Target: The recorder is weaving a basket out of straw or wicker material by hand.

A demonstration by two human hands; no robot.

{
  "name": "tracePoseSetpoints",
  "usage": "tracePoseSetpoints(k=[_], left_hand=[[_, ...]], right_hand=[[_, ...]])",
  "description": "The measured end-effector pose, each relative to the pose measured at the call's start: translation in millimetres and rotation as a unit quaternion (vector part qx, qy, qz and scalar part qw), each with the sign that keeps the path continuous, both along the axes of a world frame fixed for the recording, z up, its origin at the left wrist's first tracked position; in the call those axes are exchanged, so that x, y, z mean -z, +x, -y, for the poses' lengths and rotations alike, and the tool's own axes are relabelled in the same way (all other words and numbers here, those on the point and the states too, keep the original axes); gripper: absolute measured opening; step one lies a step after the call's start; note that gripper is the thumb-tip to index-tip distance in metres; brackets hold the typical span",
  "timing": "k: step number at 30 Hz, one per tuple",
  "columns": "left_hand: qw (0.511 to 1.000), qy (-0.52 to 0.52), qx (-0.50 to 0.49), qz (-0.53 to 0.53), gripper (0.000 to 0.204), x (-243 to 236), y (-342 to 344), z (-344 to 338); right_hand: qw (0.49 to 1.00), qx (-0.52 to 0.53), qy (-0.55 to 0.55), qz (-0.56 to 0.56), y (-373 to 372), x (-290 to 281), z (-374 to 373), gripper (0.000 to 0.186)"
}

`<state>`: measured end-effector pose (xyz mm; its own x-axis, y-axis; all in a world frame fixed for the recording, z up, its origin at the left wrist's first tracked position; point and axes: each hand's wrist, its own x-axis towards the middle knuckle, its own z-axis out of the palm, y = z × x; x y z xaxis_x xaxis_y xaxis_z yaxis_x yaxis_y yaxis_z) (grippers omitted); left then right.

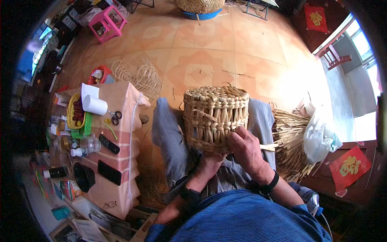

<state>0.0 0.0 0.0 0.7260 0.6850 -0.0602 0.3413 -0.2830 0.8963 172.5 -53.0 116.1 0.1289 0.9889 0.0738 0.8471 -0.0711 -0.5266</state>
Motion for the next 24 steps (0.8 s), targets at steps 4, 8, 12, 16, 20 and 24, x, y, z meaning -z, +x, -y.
tracePoseSetpoints(k=[4,8,12,16,20,24], left_hand=[[0.998,0.006,0.050,-0.027,0.052,7,-2,-6],[0.994,0.099,0.032,-0.017,0.056,21,0,-1],[0.985,0.172,-0.001,0.026,0.061,55,6,-1],[0.999,-0.020,0.041,-0.027,0.060,22,3,-14],[0.972,-0.204,0.084,0.075,0.059,24,13,-18],[0.975,-0.178,0.080,0.104,0.058,40,13,-11]], right_hand=[[0.999,-0.031,0.029,0.001,8,9,7,0.034],[0.997,-0.048,0.008,0.053,8,1,17,0.035],[0.998,-0.035,-0.014,0.054,2,5,17,0.035],[0.996,0.042,-0.004,-0.084,5,20,16,0.032],[0.998,0.028,0.056,-0.014,2,15,4,0.014],[0.999,0.044,0.020,0.013,0,3,-3,0.017]])
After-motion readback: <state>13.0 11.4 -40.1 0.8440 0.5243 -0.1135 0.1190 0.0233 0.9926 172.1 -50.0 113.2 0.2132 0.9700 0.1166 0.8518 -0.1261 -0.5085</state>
